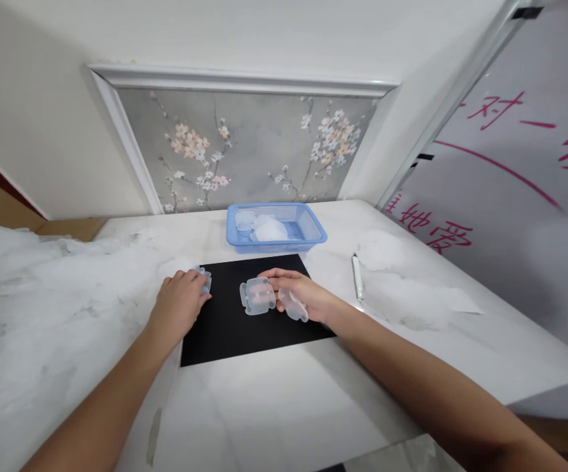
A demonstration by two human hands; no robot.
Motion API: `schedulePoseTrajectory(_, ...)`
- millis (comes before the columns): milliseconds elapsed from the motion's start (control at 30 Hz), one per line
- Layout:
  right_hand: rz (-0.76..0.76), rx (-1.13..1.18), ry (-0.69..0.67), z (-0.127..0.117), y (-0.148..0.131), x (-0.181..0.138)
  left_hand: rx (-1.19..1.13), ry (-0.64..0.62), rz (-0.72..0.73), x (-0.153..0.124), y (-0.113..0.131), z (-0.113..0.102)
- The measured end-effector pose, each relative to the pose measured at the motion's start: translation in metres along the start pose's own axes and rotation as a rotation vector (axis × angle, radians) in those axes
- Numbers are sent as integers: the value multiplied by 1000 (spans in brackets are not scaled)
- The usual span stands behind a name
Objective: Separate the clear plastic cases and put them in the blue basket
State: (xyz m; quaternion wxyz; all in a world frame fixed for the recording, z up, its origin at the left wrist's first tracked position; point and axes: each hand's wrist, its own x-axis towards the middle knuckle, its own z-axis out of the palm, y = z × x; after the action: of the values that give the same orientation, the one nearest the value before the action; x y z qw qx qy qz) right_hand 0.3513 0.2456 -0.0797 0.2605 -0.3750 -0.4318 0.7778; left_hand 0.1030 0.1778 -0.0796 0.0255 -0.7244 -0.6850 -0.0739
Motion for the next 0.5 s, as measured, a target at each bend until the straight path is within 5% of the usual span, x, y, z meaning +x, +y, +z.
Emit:
schedulePoseTrajectory(233, 16, 28, -6, -1, 0, 1, -21, 20, 3, -1, 1, -2)
schedulePoseTrajectory(500, 8, -9, -7, -5, 2, 3, -496, 167, -36, 2, 12, -12)
